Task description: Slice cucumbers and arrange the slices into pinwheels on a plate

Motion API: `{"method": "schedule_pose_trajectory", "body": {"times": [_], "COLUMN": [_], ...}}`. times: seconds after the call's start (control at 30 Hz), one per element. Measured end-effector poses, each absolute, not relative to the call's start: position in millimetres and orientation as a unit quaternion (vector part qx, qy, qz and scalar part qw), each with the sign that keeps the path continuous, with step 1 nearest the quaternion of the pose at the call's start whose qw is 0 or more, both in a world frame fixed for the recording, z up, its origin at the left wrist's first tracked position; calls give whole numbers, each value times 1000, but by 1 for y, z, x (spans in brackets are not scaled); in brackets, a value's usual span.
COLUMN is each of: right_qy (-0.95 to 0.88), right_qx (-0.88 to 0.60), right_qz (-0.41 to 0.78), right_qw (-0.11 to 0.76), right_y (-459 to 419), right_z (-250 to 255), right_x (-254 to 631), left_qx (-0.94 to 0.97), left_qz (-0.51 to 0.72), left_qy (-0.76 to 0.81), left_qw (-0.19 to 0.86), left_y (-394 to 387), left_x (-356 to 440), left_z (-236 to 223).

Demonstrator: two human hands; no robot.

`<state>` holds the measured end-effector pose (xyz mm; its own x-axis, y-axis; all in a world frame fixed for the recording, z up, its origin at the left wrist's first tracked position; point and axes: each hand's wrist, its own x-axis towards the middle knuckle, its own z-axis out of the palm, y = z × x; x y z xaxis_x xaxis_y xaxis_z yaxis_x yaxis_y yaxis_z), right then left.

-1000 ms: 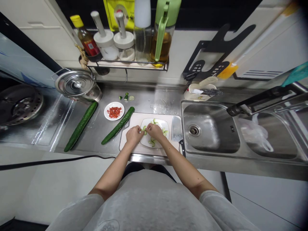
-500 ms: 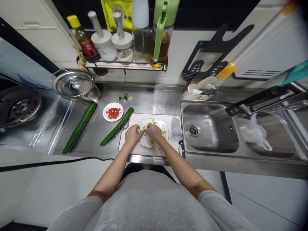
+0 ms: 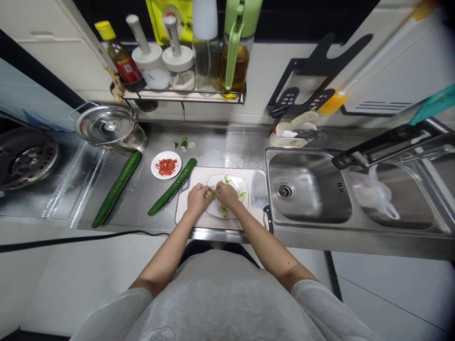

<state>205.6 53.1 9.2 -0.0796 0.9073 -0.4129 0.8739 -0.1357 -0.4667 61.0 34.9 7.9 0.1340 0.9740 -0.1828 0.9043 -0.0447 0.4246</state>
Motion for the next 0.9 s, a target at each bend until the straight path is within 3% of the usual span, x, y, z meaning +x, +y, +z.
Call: {"method": "schedule_pose_trajectory", "body": {"times": [0.57, 0.9], "right_qy": [-649, -644], "right_qx": [-684, -680], "right_qz": [332, 347], "right_qw": [25, 56], "right_y": [55, 57], "right_z": [14, 16], "right_x": [203, 219], "left_qx": [719, 698], "left_qz": [52, 83], "left_qy": [666, 669], "left_qw": [193, 241], "left_y": [33, 36], "left_x": [66, 63], "left_z": [12, 20]}}
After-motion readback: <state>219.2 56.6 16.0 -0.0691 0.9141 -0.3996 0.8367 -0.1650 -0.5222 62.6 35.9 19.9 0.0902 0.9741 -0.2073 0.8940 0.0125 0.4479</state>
